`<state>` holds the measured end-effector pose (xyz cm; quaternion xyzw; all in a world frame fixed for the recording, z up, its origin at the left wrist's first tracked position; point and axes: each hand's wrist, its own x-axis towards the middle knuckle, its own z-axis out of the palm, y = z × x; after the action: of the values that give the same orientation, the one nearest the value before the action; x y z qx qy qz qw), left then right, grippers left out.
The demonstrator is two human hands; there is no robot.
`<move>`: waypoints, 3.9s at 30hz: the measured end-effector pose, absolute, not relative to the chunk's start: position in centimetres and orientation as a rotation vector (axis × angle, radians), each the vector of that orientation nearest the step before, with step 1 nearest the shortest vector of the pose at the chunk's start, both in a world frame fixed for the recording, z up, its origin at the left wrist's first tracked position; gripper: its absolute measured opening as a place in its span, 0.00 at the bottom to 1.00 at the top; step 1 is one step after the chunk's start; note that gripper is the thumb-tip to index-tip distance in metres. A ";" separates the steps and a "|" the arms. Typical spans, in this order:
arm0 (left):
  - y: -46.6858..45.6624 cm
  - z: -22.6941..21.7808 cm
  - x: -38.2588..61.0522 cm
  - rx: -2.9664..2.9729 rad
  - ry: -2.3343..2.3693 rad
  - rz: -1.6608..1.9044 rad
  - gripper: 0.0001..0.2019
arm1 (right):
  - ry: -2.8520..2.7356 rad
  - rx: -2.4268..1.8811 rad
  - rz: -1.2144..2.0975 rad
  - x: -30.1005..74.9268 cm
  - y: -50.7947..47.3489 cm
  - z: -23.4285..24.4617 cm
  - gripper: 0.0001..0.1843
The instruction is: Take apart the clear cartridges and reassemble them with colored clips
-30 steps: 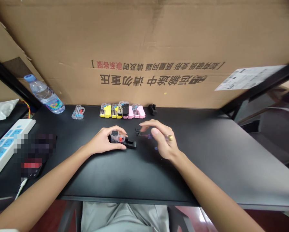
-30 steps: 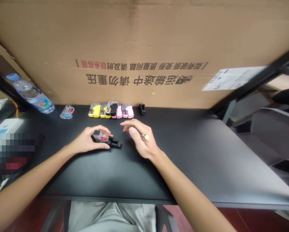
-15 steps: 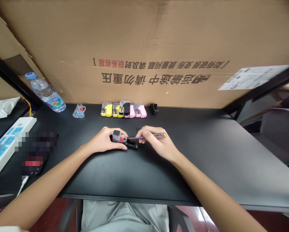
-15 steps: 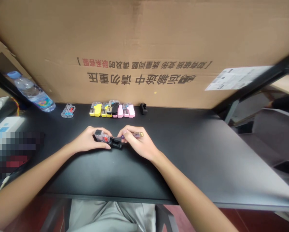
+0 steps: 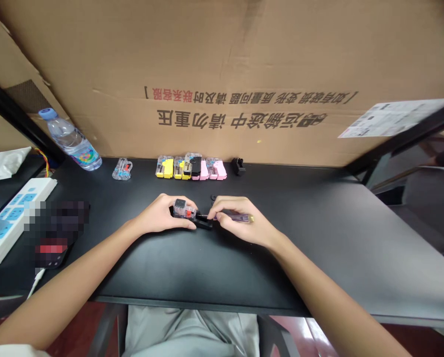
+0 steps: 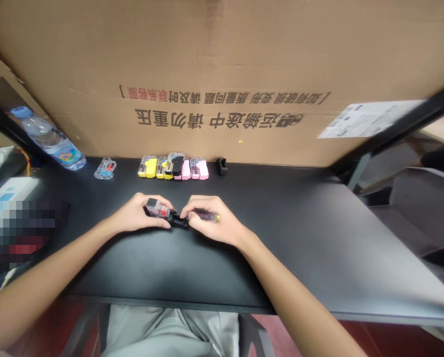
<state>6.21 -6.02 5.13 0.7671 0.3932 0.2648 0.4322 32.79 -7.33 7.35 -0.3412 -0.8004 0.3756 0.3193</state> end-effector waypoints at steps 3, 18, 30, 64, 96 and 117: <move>-6.0 5.1 6.2 1.902 0.979 0.652 0.20 | -2.058 -0.882 0.964 32.9 -7.3 7.3 0.13; -5.9 5.1 6.1 1.933 1.018 0.676 0.20 | -1.586 -1.259 1.170 31.4 -7.5 6.7 0.24; -5.8 5.1 6.0 1.936 1.044 0.688 0.22 | -1.723 -1.069 1.215 32.2 -7.5 7.7 0.15; -5.2 5.1 5.2 2.020 1.157 1.019 0.16 | -1.412 -1.271 1.044 32.2 -6.9 6.8 0.17; -4.6 5.5 3.6 2.303 1.343 0.609 0.13 | -1.710 -1.325 0.579 33.1 -6.3 5.3 0.17; -6.5 4.8 6.4 2.012 1.009 1.045 0.16 | -2.142 -0.862 0.749 31.2 -8.0 5.2 0.07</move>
<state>6.36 -6.55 4.80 0.7669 0.3848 0.3984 0.3241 31.17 -8.00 5.17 -0.3327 -0.8267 0.2890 0.3497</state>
